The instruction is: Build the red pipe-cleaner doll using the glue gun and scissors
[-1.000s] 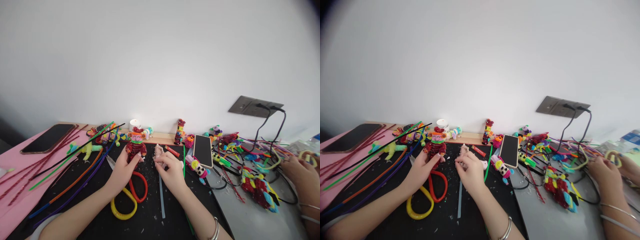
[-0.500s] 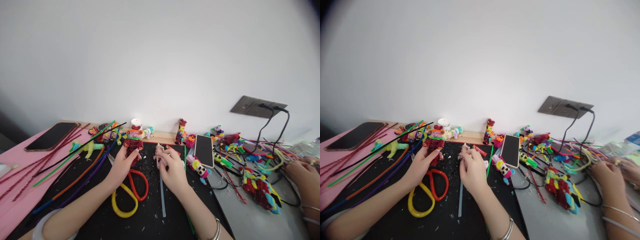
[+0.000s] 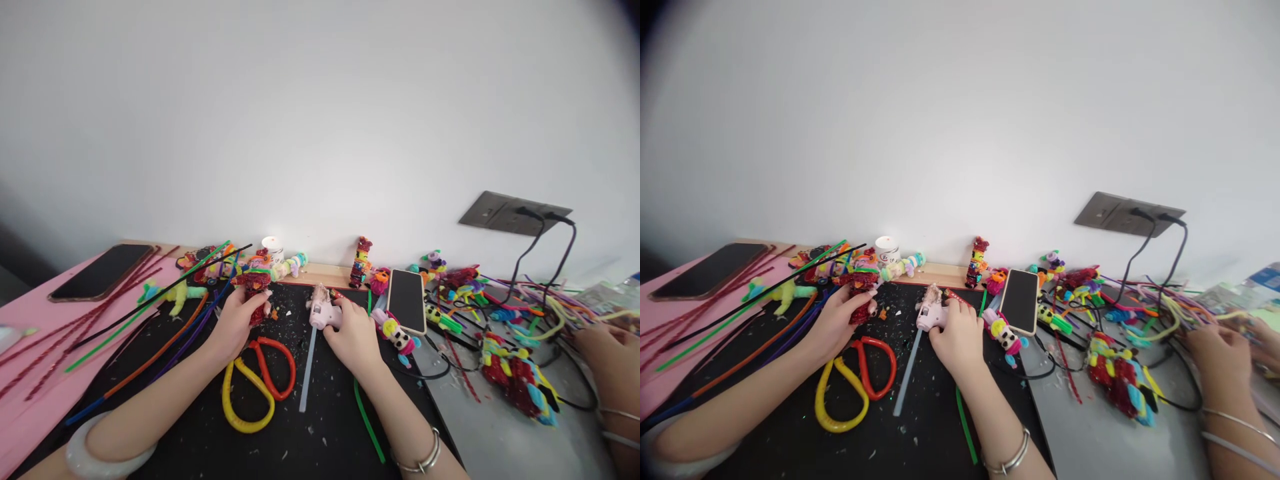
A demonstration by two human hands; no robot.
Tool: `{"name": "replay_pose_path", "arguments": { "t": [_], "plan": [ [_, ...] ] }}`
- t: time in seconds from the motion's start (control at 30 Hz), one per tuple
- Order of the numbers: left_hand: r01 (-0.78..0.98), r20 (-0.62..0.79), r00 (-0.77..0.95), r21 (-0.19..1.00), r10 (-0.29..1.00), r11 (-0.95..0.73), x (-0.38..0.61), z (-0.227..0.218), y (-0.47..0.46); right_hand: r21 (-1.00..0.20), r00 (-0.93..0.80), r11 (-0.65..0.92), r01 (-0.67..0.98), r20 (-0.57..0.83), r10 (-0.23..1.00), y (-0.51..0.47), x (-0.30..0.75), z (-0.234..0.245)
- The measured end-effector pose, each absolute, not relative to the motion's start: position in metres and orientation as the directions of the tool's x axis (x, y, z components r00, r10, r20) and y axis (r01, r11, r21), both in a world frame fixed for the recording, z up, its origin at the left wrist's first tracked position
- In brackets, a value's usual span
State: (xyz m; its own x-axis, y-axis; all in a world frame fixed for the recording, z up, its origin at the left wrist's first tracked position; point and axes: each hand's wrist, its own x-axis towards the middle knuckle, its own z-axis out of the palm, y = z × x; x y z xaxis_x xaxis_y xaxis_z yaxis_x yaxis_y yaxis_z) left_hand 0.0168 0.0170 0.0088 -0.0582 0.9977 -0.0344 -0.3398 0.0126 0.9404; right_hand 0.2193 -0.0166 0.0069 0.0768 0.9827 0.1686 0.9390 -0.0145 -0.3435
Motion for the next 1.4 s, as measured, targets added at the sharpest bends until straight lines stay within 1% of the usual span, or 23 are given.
{"name": "replay_pose_path", "arguments": {
  "t": [0.03, 0.1, 0.17, 0.23, 0.3, 0.37, 0.5, 0.8, 1.1, 1.23, 1.4],
  "plan": [
    [-0.344, -0.03, -0.049, 0.939, 0.998, 0.011, 0.017, 0.009, 0.017, -0.389, 0.085, -0.003, 0.921, 0.193, 0.977, -0.015, 0.22, 0.007],
    [-0.331, -0.022, -0.022, 0.944, 1.0, 0.014, 0.017, 0.009, 0.016, -0.517, 0.111, 0.041, 0.855, 0.26, 0.959, -0.013, 0.222, 0.008],
    [-0.288, -0.013, 0.013, 0.958, 1.0, 0.017, 0.017, 0.008, 0.015, -0.663, 0.127, 0.125, 0.738, 0.318, 0.939, -0.012, 0.223, 0.01],
    [-0.243, -0.003, 0.057, 0.97, 0.998, 0.017, 0.016, 0.007, 0.014, -0.774, 0.107, 0.212, 0.596, 0.339, 0.935, -0.012, 0.224, 0.01],
    [-0.216, -0.001, 0.126, 0.976, 0.992, 0.028, 0.016, 0.005, 0.013, -0.838, 0.065, 0.261, 0.479, 0.33, 0.942, -0.012, 0.224, 0.008],
    [-0.197, -0.013, 0.206, 0.979, 0.978, 0.054, 0.016, 0.003, 0.012, -0.873, 0.028, 0.264, 0.411, 0.301, 0.953, -0.013, 0.223, 0.003],
    [-0.172, -0.017, 0.311, 0.982, 0.95, 0.074, 0.017, 0.001, 0.011, -0.894, 0.034, 0.264, 0.361, 0.296, 0.955, -0.014, 0.222, -0.007],
    [-0.129, -0.035, 0.39, 0.987, 0.92, 0.093, 0.014, 0.001, 0.009, -0.886, 0.023, 0.316, 0.339, 0.344, 0.939, -0.012, 0.221, -0.005],
    [-0.156, -0.047, 0.394, 0.981, 0.918, 0.117, 0.014, -0.001, 0.01, -0.884, 0.015, 0.325, 0.336, 0.35, 0.936, -0.012, 0.22, -0.004],
    [-0.182, -0.047, 0.384, 0.975, 0.922, 0.125, 0.014, -0.002, 0.01, -0.885, -0.006, 0.288, 0.365, 0.308, 0.952, -0.012, 0.22, -0.005],
    [-0.187, -0.062, 0.385, 0.972, 0.921, 0.144, 0.015, -0.001, 0.011, -0.894, -0.029, 0.264, 0.362, 0.272, 0.962, -0.013, 0.22, -0.005]
  ]
}}
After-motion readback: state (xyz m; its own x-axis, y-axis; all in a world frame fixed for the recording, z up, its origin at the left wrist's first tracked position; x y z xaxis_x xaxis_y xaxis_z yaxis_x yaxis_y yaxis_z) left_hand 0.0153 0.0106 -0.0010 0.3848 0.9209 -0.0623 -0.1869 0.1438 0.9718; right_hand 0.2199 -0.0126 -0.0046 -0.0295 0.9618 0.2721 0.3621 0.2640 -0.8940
